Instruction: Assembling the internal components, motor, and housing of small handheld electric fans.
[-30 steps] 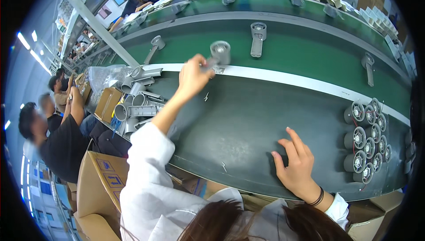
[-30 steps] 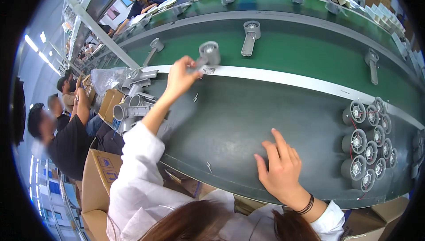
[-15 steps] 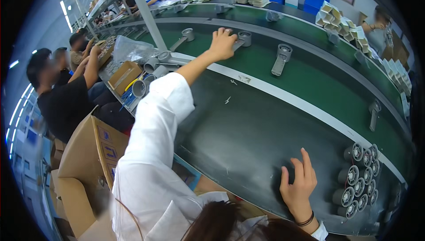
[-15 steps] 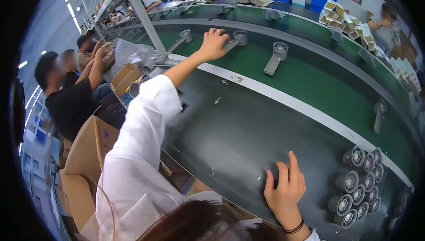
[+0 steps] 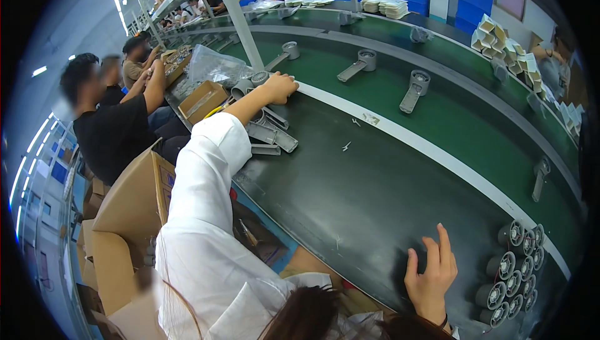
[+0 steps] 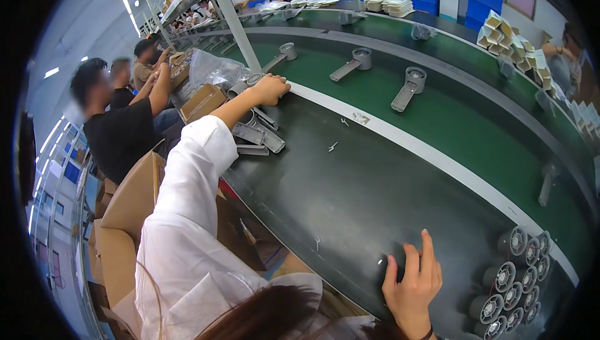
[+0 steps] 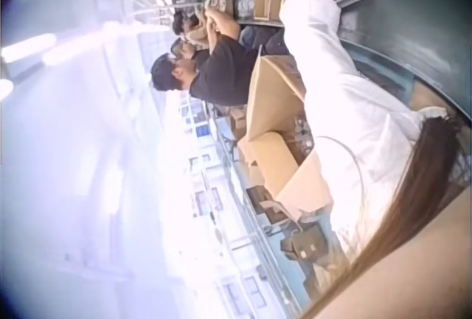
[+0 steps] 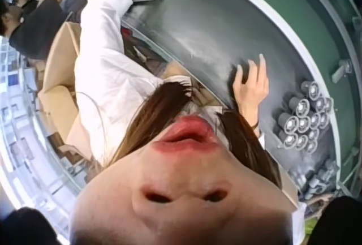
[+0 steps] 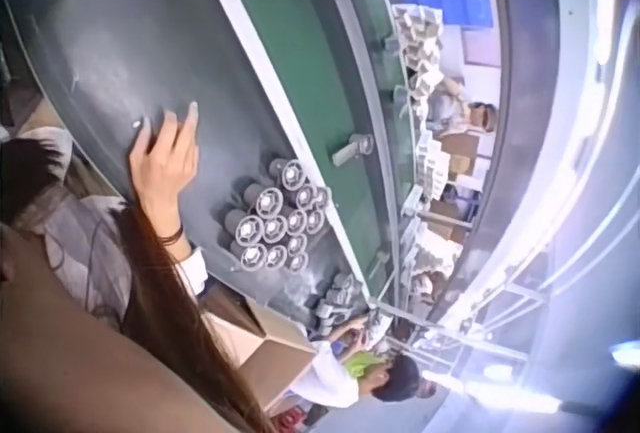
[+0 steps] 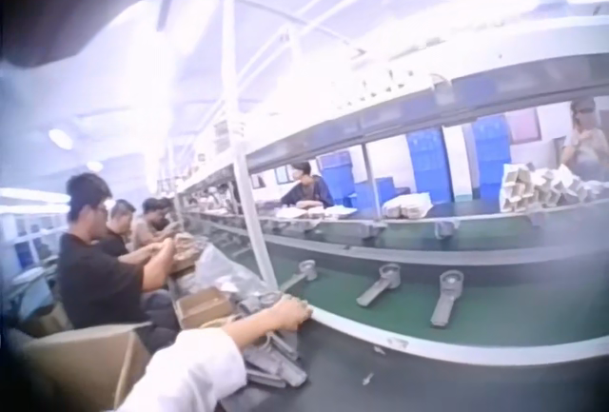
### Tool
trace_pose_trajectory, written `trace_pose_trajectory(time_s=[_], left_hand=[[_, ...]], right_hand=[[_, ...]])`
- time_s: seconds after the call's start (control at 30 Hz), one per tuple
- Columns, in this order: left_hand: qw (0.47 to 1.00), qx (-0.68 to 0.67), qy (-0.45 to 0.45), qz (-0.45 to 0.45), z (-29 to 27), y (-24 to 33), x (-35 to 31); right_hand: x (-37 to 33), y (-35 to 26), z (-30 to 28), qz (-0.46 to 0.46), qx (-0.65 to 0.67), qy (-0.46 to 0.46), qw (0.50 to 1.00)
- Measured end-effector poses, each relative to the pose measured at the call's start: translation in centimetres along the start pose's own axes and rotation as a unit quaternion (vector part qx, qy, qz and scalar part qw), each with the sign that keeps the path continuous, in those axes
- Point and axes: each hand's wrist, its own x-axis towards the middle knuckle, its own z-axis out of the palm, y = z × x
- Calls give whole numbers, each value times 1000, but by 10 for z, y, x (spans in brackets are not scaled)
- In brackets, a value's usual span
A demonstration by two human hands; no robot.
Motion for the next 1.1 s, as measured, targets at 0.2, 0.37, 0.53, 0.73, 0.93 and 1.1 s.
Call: trace_pose_trajectory(time_s=[0.2, 0.37, 0.53, 0.73, 0.93, 1.1], left_hand=[[968, -97, 227, -46, -37, -5, 3], [897, -170, 405, 38, -100, 20, -4], [780, -420, 456, 88, -154, 99, -36], [598, -744, 232, 189, -155, 220, -89], [565, -760, 167, 274, -132, 283, -103], [621, -693, 197, 309, -131, 292, -92]], right_hand=[[1, 3, -1, 1, 10, 25, 1000], [3, 1, -4, -10, 38, 36, 999], [1, 12, -1, 8, 46, 91, 995], [8, 13, -13, 229, 507, 43, 830], [6, 27, -22, 253, 543, 43, 800], [15, 31, -24, 315, 552, 14, 772]])
